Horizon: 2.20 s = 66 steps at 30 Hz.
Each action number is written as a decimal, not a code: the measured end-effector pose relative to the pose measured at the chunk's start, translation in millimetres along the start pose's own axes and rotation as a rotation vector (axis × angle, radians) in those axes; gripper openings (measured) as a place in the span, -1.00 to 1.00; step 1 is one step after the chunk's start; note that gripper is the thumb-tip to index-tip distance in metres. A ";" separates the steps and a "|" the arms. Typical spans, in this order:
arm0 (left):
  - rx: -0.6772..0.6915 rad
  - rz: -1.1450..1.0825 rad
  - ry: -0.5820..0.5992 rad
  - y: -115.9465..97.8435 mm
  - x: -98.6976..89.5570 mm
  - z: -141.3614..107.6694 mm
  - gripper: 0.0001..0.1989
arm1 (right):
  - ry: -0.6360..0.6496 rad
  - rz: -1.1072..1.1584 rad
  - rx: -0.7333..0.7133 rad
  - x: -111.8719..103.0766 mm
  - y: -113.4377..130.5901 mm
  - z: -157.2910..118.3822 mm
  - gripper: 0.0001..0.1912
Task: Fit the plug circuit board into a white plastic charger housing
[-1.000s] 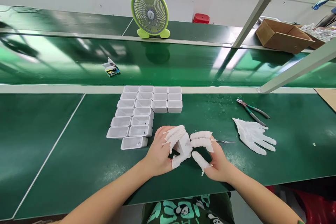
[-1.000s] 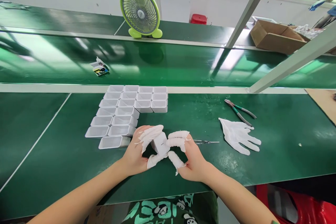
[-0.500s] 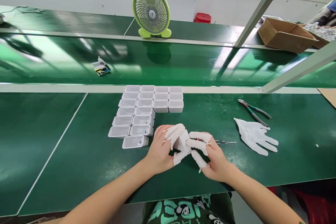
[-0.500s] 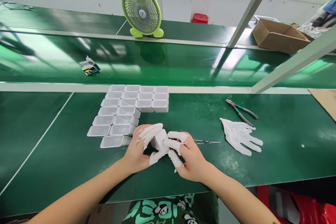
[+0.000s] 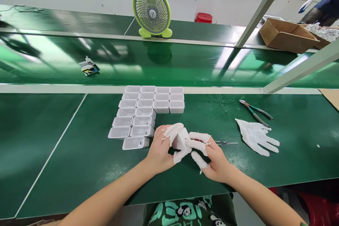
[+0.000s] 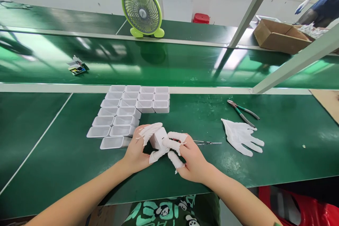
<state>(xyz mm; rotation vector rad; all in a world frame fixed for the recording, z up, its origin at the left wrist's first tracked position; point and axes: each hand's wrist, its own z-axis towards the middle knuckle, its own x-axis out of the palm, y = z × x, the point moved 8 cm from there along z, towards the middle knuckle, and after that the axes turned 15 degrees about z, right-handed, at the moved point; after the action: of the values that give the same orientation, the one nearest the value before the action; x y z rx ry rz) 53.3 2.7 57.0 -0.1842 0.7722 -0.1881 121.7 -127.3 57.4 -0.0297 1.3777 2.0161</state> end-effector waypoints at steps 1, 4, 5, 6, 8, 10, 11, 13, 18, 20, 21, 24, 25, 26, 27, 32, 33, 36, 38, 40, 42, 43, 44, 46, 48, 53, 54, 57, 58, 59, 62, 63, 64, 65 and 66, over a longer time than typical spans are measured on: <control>0.003 0.008 0.004 0.0 0.2 0.0 -0.41 | -0.006 0.016 0.027 -0.6 -1.1 0.5 -0.48; 0.051 0.036 0.009 -3.8 0.3 -1.2 -0.39 | -0.038 0.058 0.128 -1.9 -8.0 0.7 -0.52; 0.073 0.042 0.011 -6.0 0.4 -2.0 -0.39 | -0.051 0.064 0.146 -2.0 -10.0 0.3 -0.51; 0.095 0.047 0.016 -8.4 0.8 -3.0 -0.41 | -0.063 0.066 0.152 -1.8 -11.3 0.0 -0.49; 0.131 0.053 0.036 -12.7 2.5 -4.9 -0.44 | -0.078 0.072 0.154 -0.5 -13.2 -0.5 -0.42; 0.159 0.055 0.047 -16.4 3.5 -6.2 -0.51 | -0.091 0.098 0.184 0.9 -16.1 -0.7 -0.40; 0.164 0.053 0.044 -17.3 3.3 -6.4 -0.54 | -0.094 0.123 0.221 1.6 -18.8 -1.1 -0.45; 0.145 0.039 0.039 -16.3 2.4 -5.7 -0.54 | -0.119 0.209 0.327 1.3 -26.4 -2.9 -0.56; 0.053 -0.025 0.052 -8.5 0.3 -1.9 -0.32 | -0.213 0.723 0.649 4.7 -51.1 -13.2 -0.40; 0.036 -0.045 0.045 -7.0 -1.8 -0.6 -0.31 | -0.243 0.901 0.705 6.7 -55.7 -14.1 -0.39; 0.031 -0.055 0.040 -6.6 -3.0 0.0 -0.31 | -0.261 0.959 0.722 6.8 -57.3 -14.2 -0.41; 0.005 -0.089 0.045 -4.9 -5.5 1.8 -0.33 | -0.308 1.065 0.772 7.4 -60.7 -15.3 -0.46; -0.005 -0.103 0.053 -4.2 -5.8 2.3 -0.34 | -0.313 1.093 0.786 8.4 -61.0 -15.8 -0.47; -0.016 -0.118 0.062 -3.6 -5.9 2.8 -0.34 | -0.312 1.121 0.797 9.8 -60.8 -16.3 -0.48; -0.025 -0.136 0.072 -3.0 -5.8 3.3 -0.35 | -0.303 1.150 0.804 11.5 -60.0 -16.5 -0.50; -0.038 -0.227 0.084 -2.6 -5.0 3.9 -0.40 | -0.165 1.218 0.836 23.4 -52.6 -15.3 -0.57; -0.039 -0.236 0.087 -2.5 -4.3 3.3 -0.40 | -0.143 1.206 0.834 24.4 -51.3 -14.7 -0.56; -0.063 -0.251 0.124 -1.3 0.0 0.3 -0.38 | -0.092 1.128 0.801 24.5 -49.1 -12.3 -0.52; -0.075 -0.262 0.144 -1.1 2.3 -1.8 -0.34 | -0.043 1.038 0.797 25.6 -49.4 -12.6 -0.51; -0.078 -0.269 0.148 -1.4 3.2 -3.0 -0.30 | 0.011 0.954 0.811 27.9 -50.8 -14.4 -0.51; -0.073 -0.253 0.145 -1.8 3.1 -2.9 -0.31 | 0.026 0.895 0.825 27.9 -53.4 -16.3 -0.49; -0.070 -0.237 0.142 -1.7 2.8 -2.4 -0.33 | 0.010 0.867 0.827 26.0 -55.1 -16.8 -0.48; -0.065 -0.216 0.137 -1.7 2.3 -1.8 -0.35 | -0.013 0.837 0.825 23.2 -56.8 -17.0 -0.47; -0.053 -0.170 0.119 -1.6 0.8 -0.2 -0.37 | -0.053 0.807 0.804 18.0 -58.2 -16.0 -0.46; -0.033 -0.140 0.101 -2.3 -0.2 0.8 -0.37 | -0.060 0.839 0.767 16.7 -56.5 -13.7 -0.45; 0.047 -0.121 0.053 -7.8 -1.3 0.2 -0.41 | -0.043 0.881 0.765 20.7 -55.5 -13.9 -0.46; 0.053 -0.112 0.053 -8.3 -0.8 -0.1 -0.42 | -0.039 0.868 0.770 21.0 -55.5 -14.5 -0.46; 0.062 -0.087 0.064 -8.8 0.6 -0.5 -0.45 | -0.041 0.810 0.753 18.1 -53.9 -13.3 -0.50; 0.062 -0.086 0.068 -8.7 1.0 -0.7 -0.46 | -0.048 0.791 0.748 16.6 -53.3 -12.5 -0.51; 0.060 -0.090 0.075 -8.4 1.6 -0.9 -0.47 | -0.056 0.778 0.744 15.2 -52.7 -11.7 -0.53; 0.048 -0.112 0.105 -6.4 4.1 -2.3 -0.44 | -0.069 0.779 0.736 13.2 -51.0 -9.0 -0.54; 0.043 -0.114 0.119 -5.5 5.2 -3.0 -0.42 | -0.069 0.788 0.731 13.1 -50.4 -8.3 -0.54; 0.039 -0.114 0.129 -4.7 6.0 -3.6 -0.40 | -0.068 0.795 0.725 13.2 -49.8 -7.8 -0.54; 0.038 -0.112 0.133 -4.2 6.4 -4.1 -0.38 | -0.068 0.798 0.721 13.2 -49.5 -7.5 -0.55; 0.038 -0.110 0.135 -3.9 6.5 -4.5 -0.37 | -0.070 0.800 0.717 13.1 -49.4 -7.6 -0.55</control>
<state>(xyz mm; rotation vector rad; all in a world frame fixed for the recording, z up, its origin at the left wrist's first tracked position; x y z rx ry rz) 54.3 -3.1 50.4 -0.1790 0.8923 -0.3215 136.0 -116.8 8.8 1.0380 2.2113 1.9098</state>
